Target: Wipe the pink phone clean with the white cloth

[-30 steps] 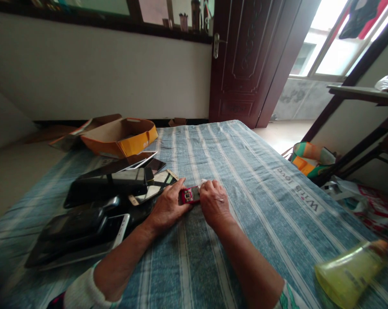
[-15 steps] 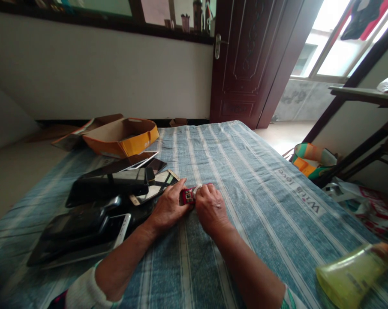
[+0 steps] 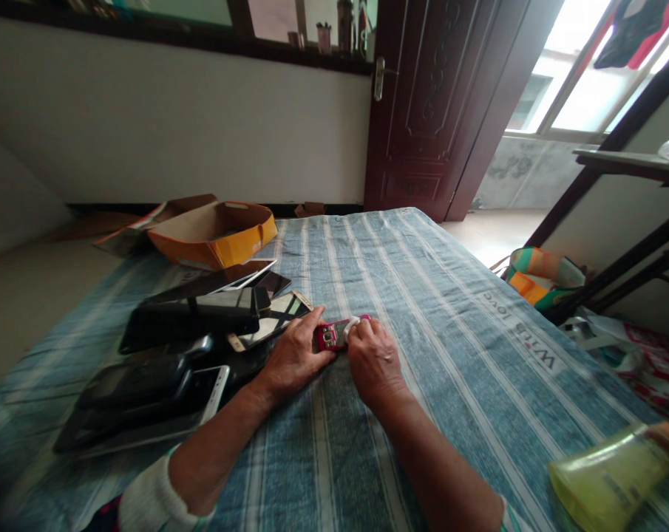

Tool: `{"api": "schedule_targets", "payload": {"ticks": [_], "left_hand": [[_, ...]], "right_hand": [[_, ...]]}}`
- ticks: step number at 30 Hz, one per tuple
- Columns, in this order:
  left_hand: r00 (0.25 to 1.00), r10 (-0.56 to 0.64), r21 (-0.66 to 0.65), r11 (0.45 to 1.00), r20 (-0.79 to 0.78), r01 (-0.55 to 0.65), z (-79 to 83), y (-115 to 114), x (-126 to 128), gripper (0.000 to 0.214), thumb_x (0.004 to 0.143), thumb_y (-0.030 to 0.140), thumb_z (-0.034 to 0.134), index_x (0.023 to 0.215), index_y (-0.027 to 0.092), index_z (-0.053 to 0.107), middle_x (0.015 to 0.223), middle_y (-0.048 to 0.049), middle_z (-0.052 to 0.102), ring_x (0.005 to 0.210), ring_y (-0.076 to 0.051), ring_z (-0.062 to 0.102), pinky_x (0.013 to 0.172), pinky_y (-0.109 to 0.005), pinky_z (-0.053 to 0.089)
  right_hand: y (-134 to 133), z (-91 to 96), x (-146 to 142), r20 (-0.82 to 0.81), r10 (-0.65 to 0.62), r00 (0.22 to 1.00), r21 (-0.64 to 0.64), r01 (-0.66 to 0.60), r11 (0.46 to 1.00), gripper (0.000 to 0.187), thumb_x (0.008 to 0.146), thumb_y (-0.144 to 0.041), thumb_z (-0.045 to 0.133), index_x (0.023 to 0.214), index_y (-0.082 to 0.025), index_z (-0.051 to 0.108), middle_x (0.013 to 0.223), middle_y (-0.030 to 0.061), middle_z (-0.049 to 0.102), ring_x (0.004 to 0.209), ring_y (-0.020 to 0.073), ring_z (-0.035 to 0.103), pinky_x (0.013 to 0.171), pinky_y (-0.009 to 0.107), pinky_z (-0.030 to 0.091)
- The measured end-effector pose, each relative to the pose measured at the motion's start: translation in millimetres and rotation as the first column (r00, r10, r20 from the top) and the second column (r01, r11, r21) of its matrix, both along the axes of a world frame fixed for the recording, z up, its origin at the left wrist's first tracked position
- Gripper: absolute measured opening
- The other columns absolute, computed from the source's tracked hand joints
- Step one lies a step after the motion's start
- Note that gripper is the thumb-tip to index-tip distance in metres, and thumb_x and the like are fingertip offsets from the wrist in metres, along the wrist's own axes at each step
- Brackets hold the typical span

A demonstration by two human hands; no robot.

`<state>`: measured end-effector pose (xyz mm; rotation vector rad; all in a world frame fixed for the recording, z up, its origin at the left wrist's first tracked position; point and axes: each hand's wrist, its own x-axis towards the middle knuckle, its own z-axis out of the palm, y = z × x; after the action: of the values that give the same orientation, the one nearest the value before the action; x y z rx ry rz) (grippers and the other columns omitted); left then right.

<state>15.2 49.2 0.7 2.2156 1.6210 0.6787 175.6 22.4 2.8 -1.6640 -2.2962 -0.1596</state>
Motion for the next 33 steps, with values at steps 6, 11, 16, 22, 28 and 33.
{"api": "schedule_targets", "payload": {"ticks": [6,11,16,22,28,33], "left_hand": [[1.0,-0.019,0.006,1.0,-0.021,0.019,2.3,1,1,0.069,0.072,0.015,0.063,0.138,0.006,0.043,0.12,-0.0149,0.064,0.112,-0.029,0.056,0.099,-0.039,0.046],[1.0,-0.014,0.003,1.0,-0.007,0.014,0.5,0,0,0.076,0.07,0.024,0.07,0.138,0.007,0.042,0.118,-0.0152,0.064,0.11,-0.03,0.057,0.097,-0.04,0.047],[0.999,-0.044,-0.013,0.999,0.011,0.044,3.8,0,0,0.071,0.072,0.017,0.065,0.138,0.005,0.042,0.118,-0.0144,0.064,0.11,-0.029,0.056,0.097,-0.039,0.046],[0.997,-0.062,-0.063,0.996,0.038,0.064,8.0,0,-1,0.07,0.072,0.014,0.064,0.138,0.005,0.042,0.119,-0.0143,0.064,0.111,-0.028,0.055,0.098,-0.038,0.046],[0.996,-0.085,-0.069,0.994,-0.003,0.084,8.6,0,-2,0.072,0.07,0.012,0.061,0.139,0.002,0.04,0.122,-0.0155,0.062,0.115,-0.03,0.054,0.102,-0.039,0.044],[0.995,-0.102,-0.038,0.994,-0.018,0.102,6.5,0,-3,0.072,0.07,0.014,0.061,0.139,0.005,0.041,0.127,-0.0162,0.06,0.118,-0.03,0.053,0.103,-0.041,0.043]], "right_hand": [[-8,-2.5,-17,-0.009,0.098,0.995,0.024,-0.098,0.995,0.014,0.091,-0.011,0.052,0.09,-0.016,0.065,0.092,0.0075,0.063,0.089,0.0227,0.053,0.078,0.032,0.044],[-5,-2.7,-3,-0.001,0.045,0.999,0.031,-0.045,0.998,0.017,0.09,-0.008,0.051,0.088,-0.017,0.065,0.091,0.0079,0.063,0.091,0.0224,0.052,0.079,0.032,0.043],[-8,-3.3,-10,-0.026,0.129,0.991,0.044,-0.128,0.991,0.017,0.091,-0.009,0.05,0.089,-0.017,0.065,0.091,0.0071,0.063,0.089,0.0216,0.052,0.077,0.032,0.042],[4,-6.0,-25,-0.02,0.164,0.986,0.068,-0.162,0.984,0.011,0.091,-0.014,0.055,0.089,-0.016,0.065,0.09,0.0075,0.062,0.091,0.0224,0.051,0.075,0.032,0.04],[-1,-7.8,-24,0.008,0.161,0.987,0.083,-0.161,0.983,0.01,0.091,-0.014,0.055,0.089,-0.016,0.064,0.09,0.0071,0.062,0.089,0.0221,0.051,0.073,0.032,0.04],[-13,-7.8,-9,0.008,0.169,0.986,0.072,-0.169,0.983,0.013,0.092,-0.012,0.052,0.087,-0.017,0.063,0.09,0.0066,0.061,0.089,0.0206,0.051,0.074,0.03,0.04]]}}
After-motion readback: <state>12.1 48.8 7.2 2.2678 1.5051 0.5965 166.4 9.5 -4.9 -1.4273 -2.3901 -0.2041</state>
